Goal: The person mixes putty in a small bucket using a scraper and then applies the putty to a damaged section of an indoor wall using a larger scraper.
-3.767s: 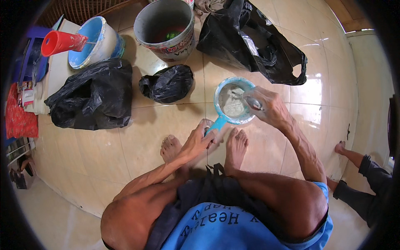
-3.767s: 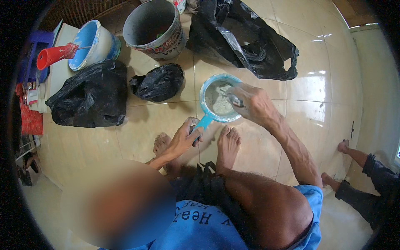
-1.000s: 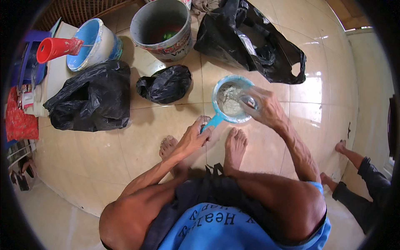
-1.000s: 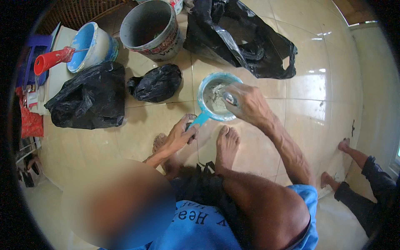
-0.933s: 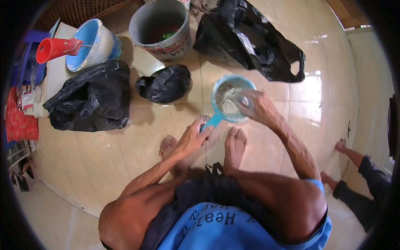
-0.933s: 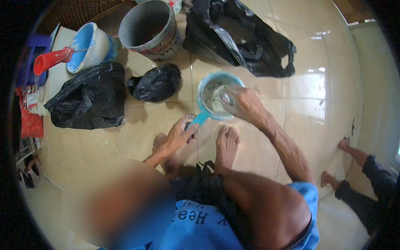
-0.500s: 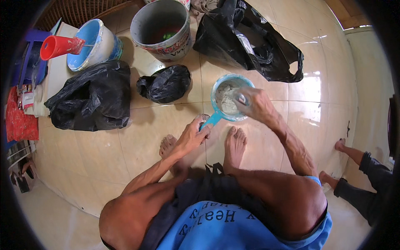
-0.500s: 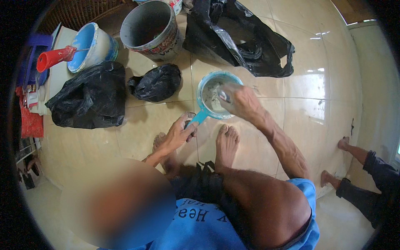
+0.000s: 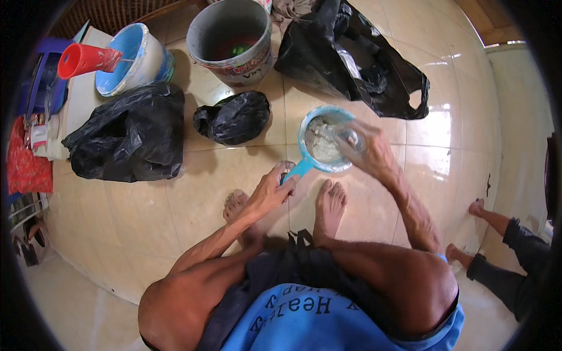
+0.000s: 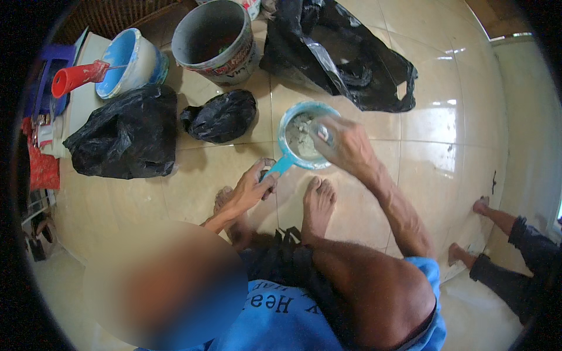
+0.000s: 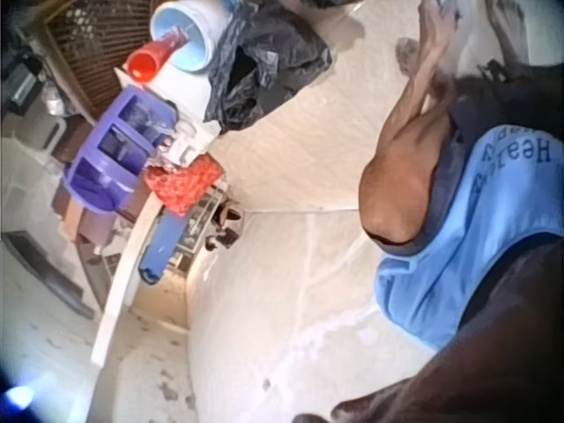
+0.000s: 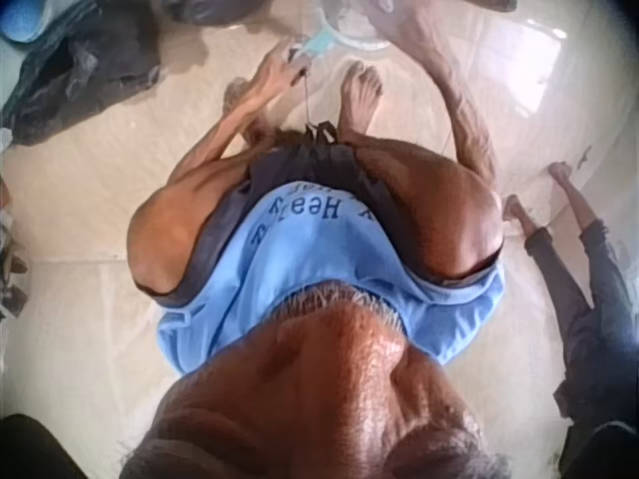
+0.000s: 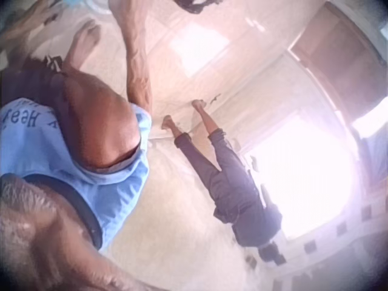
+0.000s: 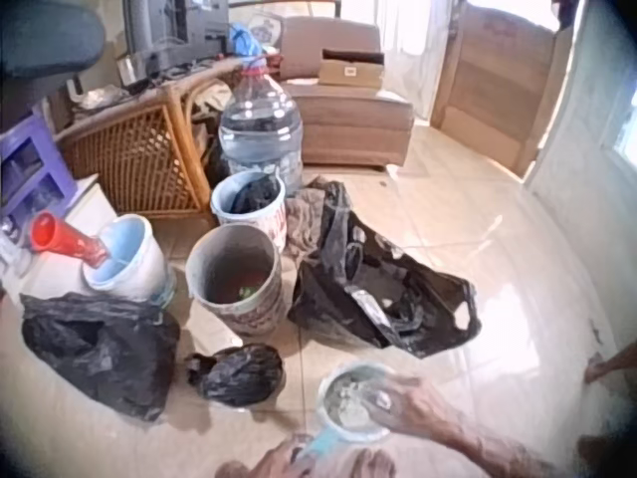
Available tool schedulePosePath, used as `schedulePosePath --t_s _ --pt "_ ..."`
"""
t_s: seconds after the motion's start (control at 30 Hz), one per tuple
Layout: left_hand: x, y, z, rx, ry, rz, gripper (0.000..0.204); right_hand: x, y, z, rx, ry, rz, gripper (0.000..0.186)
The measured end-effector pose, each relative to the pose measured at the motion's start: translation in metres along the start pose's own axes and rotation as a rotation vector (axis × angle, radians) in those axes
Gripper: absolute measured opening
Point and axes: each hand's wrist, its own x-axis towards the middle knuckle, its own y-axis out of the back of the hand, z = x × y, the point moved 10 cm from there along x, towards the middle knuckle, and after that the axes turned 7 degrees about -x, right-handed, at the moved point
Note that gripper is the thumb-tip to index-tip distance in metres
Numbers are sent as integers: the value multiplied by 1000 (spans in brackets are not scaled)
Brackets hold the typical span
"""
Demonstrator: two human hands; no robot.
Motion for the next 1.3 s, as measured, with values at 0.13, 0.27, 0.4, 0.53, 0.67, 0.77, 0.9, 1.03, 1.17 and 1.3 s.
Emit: schedulePosePath --t_s 0.13,0.27,0.4,0.53,0.67,0.77,0.9,1.03,1.17,1.3 --pt "-2 1 2 -17 8 -11 31 4 11 -14 2 79 55 22" --pt "0 -1 4 -4 -2 -24 31 8 5 -11 -9 71 -4 22" --pt "-3 3 -2 -17 2 10 36 -4 22 -23 79 -2 42 22" --pt "-2 2 -3 2 -9 3 37 5 11 -10 38 7 81 21" --pt "2 2 -2 19 -19 -6 37 3 -6 -22 -70 155 -21 24" --pt "-1 0 3 40 6 -2 37 -9 2 -22 -116 230 -65 33" --pt "-4 -1 0 -17 7 -21 28 0 13 -30 -34 189 -48 41" --pt "-3 -1 5 20 -7 -22 31 -16 -40 -27 -186 305 -230 41" --pt "1 1 2 25 -2 -12 36 -10 12 -25 -58 301 -143 37" --pt "-6 0 4 3 1 -2 35 15 14 -24 -64 193 -69 39"
